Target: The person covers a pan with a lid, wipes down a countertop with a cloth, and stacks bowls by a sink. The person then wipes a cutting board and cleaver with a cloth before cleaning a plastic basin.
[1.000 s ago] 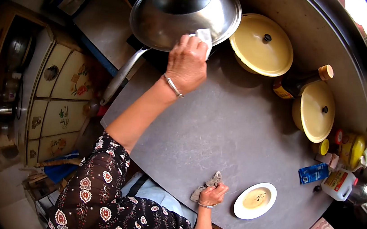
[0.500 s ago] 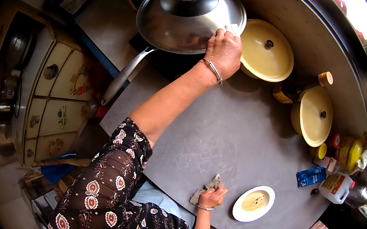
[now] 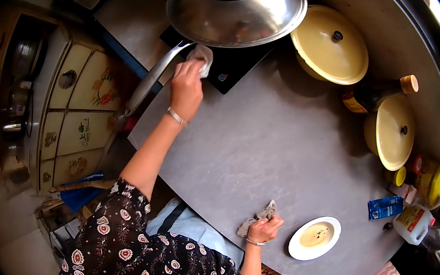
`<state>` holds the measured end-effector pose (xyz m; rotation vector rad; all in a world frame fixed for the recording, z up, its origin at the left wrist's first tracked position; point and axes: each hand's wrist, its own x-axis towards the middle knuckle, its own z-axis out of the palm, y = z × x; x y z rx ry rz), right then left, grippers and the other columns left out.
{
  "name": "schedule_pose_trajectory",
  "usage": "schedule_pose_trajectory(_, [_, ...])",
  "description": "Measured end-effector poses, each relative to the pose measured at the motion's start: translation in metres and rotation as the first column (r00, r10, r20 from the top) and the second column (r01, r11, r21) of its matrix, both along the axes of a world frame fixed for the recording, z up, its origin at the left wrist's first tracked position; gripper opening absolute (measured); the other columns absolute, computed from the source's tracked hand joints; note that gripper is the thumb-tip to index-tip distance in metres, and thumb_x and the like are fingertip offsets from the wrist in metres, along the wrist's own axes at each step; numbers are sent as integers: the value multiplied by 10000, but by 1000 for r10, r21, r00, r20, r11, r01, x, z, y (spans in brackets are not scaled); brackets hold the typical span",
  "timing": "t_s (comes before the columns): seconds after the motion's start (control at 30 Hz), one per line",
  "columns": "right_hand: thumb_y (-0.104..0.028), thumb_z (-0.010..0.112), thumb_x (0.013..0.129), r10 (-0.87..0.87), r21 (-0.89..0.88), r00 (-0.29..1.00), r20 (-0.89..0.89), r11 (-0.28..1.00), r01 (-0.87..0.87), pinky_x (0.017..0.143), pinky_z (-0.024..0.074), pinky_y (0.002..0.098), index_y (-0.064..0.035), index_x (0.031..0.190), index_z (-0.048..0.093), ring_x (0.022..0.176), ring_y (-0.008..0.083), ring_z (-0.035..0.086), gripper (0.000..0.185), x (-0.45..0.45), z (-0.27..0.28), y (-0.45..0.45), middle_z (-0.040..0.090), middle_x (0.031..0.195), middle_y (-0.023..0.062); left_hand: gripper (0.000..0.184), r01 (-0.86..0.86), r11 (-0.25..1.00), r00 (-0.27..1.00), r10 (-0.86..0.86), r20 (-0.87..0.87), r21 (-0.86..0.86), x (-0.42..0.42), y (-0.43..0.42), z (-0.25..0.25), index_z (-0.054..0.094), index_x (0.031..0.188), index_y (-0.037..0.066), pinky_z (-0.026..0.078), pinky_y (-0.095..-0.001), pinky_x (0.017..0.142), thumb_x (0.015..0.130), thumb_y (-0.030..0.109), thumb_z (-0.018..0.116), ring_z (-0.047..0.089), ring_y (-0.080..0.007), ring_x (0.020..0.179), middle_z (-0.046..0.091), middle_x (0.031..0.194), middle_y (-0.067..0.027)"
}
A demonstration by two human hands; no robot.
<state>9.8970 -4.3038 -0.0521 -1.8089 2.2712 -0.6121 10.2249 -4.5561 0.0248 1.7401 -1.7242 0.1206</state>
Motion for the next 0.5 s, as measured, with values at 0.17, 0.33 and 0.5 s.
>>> schedule_pose_trajectory(0.17, [-157,419,727,19,10,999,-36,1000,-19,569,415,439,-32,884,445,690,358,506,203,-1,-1,0,443,804,162,343,85,996,996,-85,13,6,-26,-34,-45,607,1003,25,449,-370,870,706,-83,474,539,-312,1017,599,1046,-139])
schedule_pose_trajectory(0.33, [-162,416,728,12,-4,999,-30,1000,-13,555,409,440,-31,893,447,684,357,501,212,0,-4,3,443,796,160,296,365,931,923,-364,-127,-19,-50,-5,-30,633,947,12,445,-354,904,700,-95,508,564,-284,1005,620,998,-133])
schedule_pose_trajectory(0.5, [-165,413,733,8,-11,999,-31,1000,-8,545,405,445,-31,896,445,680,359,497,214,0,-2,1,442,795,163,287,1,997,1000,-3,-18,-80,11,-16,-30,620,939,3,464,-375,820,731,-68,436,554,-316,957,610,999,-136])
